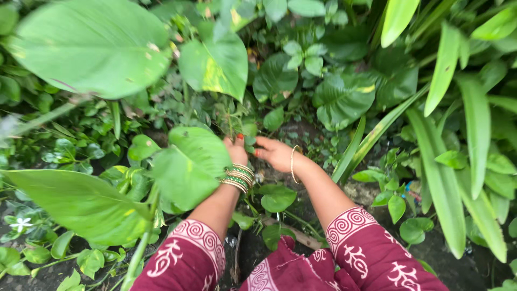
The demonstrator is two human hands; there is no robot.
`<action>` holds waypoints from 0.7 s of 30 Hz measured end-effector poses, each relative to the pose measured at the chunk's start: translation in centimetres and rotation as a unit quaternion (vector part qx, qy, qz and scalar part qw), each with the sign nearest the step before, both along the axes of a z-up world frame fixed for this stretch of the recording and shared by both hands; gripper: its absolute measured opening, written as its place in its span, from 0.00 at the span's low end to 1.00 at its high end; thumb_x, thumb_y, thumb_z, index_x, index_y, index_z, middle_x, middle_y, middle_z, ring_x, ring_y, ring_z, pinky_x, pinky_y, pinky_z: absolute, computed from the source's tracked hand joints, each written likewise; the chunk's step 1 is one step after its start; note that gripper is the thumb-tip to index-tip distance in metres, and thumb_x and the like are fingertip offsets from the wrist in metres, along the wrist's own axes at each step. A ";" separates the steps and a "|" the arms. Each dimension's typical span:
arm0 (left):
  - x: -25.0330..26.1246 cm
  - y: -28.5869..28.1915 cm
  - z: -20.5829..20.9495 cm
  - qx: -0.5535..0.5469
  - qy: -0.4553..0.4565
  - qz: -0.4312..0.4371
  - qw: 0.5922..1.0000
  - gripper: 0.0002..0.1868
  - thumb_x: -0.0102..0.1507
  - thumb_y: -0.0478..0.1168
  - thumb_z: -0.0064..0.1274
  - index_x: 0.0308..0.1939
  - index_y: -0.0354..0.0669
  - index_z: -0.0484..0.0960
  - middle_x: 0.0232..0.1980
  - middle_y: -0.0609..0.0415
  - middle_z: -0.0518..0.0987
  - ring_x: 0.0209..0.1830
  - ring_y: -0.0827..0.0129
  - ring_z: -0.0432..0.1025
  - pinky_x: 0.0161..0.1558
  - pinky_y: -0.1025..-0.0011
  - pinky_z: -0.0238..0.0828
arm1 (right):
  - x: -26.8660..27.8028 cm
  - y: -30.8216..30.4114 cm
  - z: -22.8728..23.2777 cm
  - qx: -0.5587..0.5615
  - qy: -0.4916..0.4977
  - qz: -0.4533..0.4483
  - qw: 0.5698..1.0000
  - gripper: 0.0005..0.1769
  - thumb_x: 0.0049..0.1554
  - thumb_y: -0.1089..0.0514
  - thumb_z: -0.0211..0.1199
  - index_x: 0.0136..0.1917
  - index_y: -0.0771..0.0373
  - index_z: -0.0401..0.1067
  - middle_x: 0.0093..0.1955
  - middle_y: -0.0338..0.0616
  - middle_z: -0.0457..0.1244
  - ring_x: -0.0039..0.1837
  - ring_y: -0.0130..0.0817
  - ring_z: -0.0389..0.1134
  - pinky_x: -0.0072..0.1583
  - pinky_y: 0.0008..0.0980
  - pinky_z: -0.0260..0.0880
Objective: The person removes weeds and small vine growth from around larger leafy plants by hand. They pull the unwanted stems from the soil to clear the ground between the foliage.
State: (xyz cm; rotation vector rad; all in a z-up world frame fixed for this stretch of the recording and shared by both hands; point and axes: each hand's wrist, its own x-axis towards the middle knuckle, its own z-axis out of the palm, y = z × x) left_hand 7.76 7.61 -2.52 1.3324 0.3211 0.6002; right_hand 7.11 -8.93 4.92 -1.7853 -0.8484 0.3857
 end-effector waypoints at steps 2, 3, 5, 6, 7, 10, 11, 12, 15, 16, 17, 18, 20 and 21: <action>0.6 0.4 -0.4 0.089 0.076 0.039 0.992 0.16 0.71 0.42 0.50 0.59 0.37 0.75 0.48 0.47 0.82 0.42 0.61 0.75 0.48 0.63 0.71 | -0.3 -0.1 1.1 -0.090 0.020 -0.005 0.996 0.26 0.62 0.55 0.56 0.73 0.63 0.65 0.65 0.49 0.69 0.66 0.38 0.67 0.68 0.34 0.65; 0.6 0.8 -0.3 0.134 0.115 0.060 0.983 0.17 0.72 0.43 0.50 0.60 0.36 0.75 0.49 0.45 0.81 0.42 0.59 0.74 0.48 0.61 0.70 | -0.6 0.0 1.5 -0.104 0.005 -0.009 0.995 0.27 0.62 0.55 0.57 0.73 0.62 0.64 0.66 0.48 0.67 0.67 0.37 0.66 0.68 0.34 0.64; 1.1 1.6 1.2 0.072 0.068 0.054 0.994 0.16 0.70 0.42 0.50 0.59 0.36 0.76 0.50 0.47 0.81 0.43 0.61 0.74 0.49 0.62 0.71 | -0.7 0.2 2.7 -0.130 -0.027 -0.019 0.991 0.28 0.62 0.55 0.58 0.74 0.62 0.62 0.69 0.48 0.65 0.69 0.35 0.65 0.69 0.34 0.63; 1.5 1.9 2.4 0.042 0.043 0.049 0.997 0.16 0.70 0.41 0.50 0.58 0.37 0.76 0.50 0.47 0.81 0.44 0.62 0.74 0.49 0.62 0.71 | -0.5 0.5 3.5 -0.113 -0.048 -0.011 0.992 0.28 0.62 0.56 0.59 0.74 0.63 0.61 0.70 0.49 0.64 0.70 0.36 0.64 0.69 0.34 0.62; 1.6 1.9 3.7 0.067 0.020 0.046 0.997 0.15 0.68 0.40 0.51 0.57 0.36 0.77 0.49 0.48 0.82 0.44 0.63 0.75 0.49 0.63 0.72 | -0.5 0.7 4.0 -0.099 -0.066 -0.001 0.993 0.28 0.62 0.57 0.59 0.74 0.63 0.61 0.71 0.50 0.63 0.71 0.37 0.63 0.70 0.35 0.61; 1.4 1.0 8.6 0.112 -0.034 0.017 0.993 0.13 0.65 0.36 0.53 0.52 0.35 0.81 0.46 0.49 0.83 0.42 0.64 0.75 0.47 0.64 0.73 | 0.1 1.5 5.7 -0.068 -0.088 0.019 0.994 0.29 0.61 0.59 0.60 0.74 0.64 0.60 0.71 0.50 0.63 0.71 0.38 0.63 0.70 0.35 0.61; 1.0 0.6 10.6 0.111 -0.046 -0.006 0.993 0.12 0.64 0.36 0.53 0.50 0.35 0.82 0.44 0.49 0.84 0.40 0.64 0.75 0.46 0.65 0.73 | 0.5 1.9 6.5 -0.060 -0.091 0.025 0.994 0.30 0.60 0.60 0.60 0.74 0.63 0.60 0.71 0.49 0.63 0.71 0.38 0.63 0.70 0.35 0.61; 0.5 0.2 12.6 0.110 -0.057 -0.030 0.992 0.11 0.64 0.35 0.53 0.48 0.34 0.82 0.42 0.49 0.84 0.39 0.64 0.75 0.45 0.65 0.74 | 0.6 1.9 7.1 -0.043 -0.079 0.036 0.995 0.30 0.60 0.60 0.60 0.74 0.63 0.61 0.71 0.48 0.64 0.70 0.38 0.63 0.70 0.35 0.61; -1.4 -0.7 18.9 0.161 -0.077 -0.085 0.980 0.10 0.67 0.36 0.51 0.49 0.34 0.81 0.39 0.53 0.84 0.36 0.68 0.75 0.42 0.69 0.73 | 0.8 0.9 10.0 0.019 -0.023 0.046 0.998 0.28 0.60 0.62 0.59 0.73 0.62 0.63 0.71 0.45 0.64 0.71 0.36 0.63 0.71 0.35 0.61; -2.0 -1.2 20.7 0.127 -0.078 -0.123 0.981 0.10 0.67 0.36 0.51 0.49 0.34 0.81 0.38 0.54 0.82 0.35 0.69 0.74 0.40 0.69 0.72 | 0.4 0.3 11.0 0.046 0.018 0.040 0.998 0.27 0.61 0.62 0.59 0.73 0.62 0.63 0.71 0.42 0.64 0.71 0.34 0.62 0.71 0.35 0.60; -2.3 -1.9 22.8 0.095 -0.082 -0.162 0.979 0.10 0.67 0.36 0.50 0.49 0.35 0.81 0.37 0.54 0.81 0.34 0.71 0.72 0.38 0.69 0.72 | 0.2 -0.4 12.4 0.074 0.054 0.030 0.995 0.27 0.61 0.63 0.58 0.73 0.61 0.63 0.71 0.40 0.63 0.72 0.32 0.62 0.71 0.35 0.60; -2.4 -2.4 24.7 0.063 -0.085 -0.202 0.974 0.10 0.68 0.36 0.49 0.50 0.35 0.80 0.37 0.55 0.80 0.33 0.72 0.71 0.36 0.69 0.71 | 0.2 -0.8 13.8 0.088 0.045 0.015 0.995 0.25 0.62 0.62 0.58 0.73 0.61 0.63 0.70 0.40 0.63 0.71 0.31 0.62 0.71 0.35 0.60; -2.4 -3.5 27.7 0.074 -0.064 -0.215 0.972 0.09 0.68 0.38 0.49 0.48 0.36 0.80 0.34 0.56 0.79 0.29 0.73 0.70 0.32 0.70 0.70 | -0.1 -1.9 15.8 0.111 0.033 -0.015 0.993 0.23 0.64 0.62 0.56 0.72 0.61 0.64 0.69 0.39 0.64 0.70 0.30 0.62 0.71 0.34 0.60; -2.2 -3.8 29.0 0.081 -0.054 -0.221 0.970 0.09 0.68 0.38 0.49 0.47 0.37 0.80 0.33 0.57 0.79 0.28 0.74 0.69 0.30 0.71 0.69 | -0.2 -2.2 16.7 0.118 0.034 -0.016 0.992 0.23 0.63 0.62 0.56 0.71 0.62 0.65 0.68 0.39 0.64 0.69 0.30 0.63 0.70 0.35 0.61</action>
